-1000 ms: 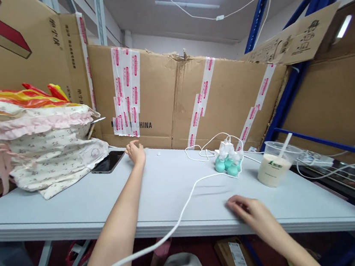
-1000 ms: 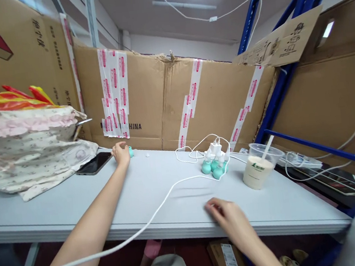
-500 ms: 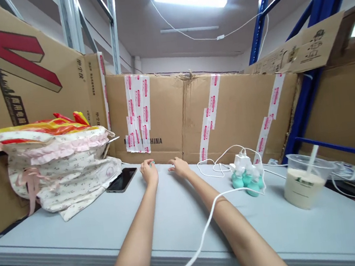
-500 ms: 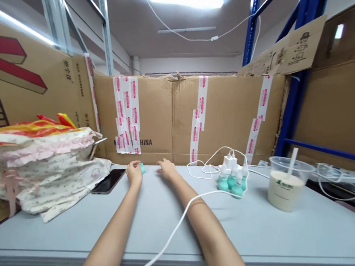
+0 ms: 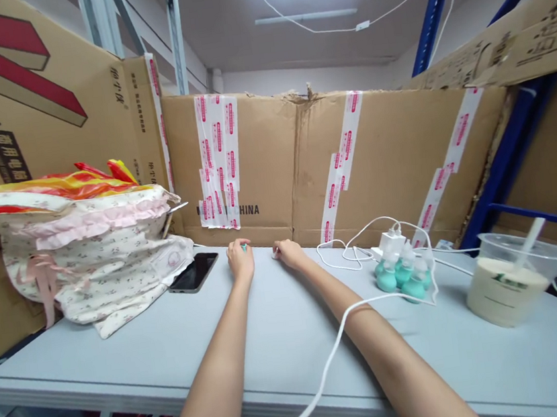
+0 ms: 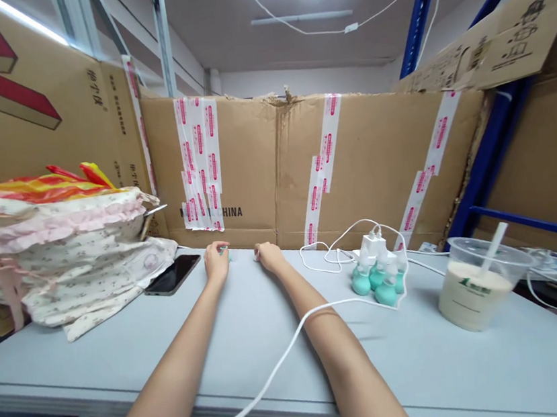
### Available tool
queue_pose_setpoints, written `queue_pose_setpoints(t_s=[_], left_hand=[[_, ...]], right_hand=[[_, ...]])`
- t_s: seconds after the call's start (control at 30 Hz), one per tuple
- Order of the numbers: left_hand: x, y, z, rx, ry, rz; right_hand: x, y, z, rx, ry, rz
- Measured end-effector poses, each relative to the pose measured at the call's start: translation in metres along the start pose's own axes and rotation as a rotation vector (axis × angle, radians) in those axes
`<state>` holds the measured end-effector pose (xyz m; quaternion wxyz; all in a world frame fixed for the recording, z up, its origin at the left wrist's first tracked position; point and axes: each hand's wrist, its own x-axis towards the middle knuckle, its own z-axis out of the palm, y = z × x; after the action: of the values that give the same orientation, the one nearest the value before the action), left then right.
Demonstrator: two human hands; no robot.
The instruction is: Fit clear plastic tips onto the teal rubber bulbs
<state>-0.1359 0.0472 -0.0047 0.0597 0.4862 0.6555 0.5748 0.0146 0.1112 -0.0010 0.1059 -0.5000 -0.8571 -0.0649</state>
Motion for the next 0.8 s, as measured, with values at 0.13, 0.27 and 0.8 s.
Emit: queue_pose_setpoints(t_s=[0.13, 0.27, 0.8], left_hand=[[0.003, -0.003, -0.002, -0.025, 0.028, -0.043], [0.006, -0.006, -0.001, -0.074, 0.088, -0.104], [0.01, 0.0, -0.006, -0.172, 0.275, -0.026]], right_hand=[[0.003, 0.007, -0.007, -0.043, -0.005, 0.029], [0.005, 0.012, -0.013, -0.066, 0.008, 0.01], [0.019, -0.021, 0.002, 0.04, 0.116, -0.1]])
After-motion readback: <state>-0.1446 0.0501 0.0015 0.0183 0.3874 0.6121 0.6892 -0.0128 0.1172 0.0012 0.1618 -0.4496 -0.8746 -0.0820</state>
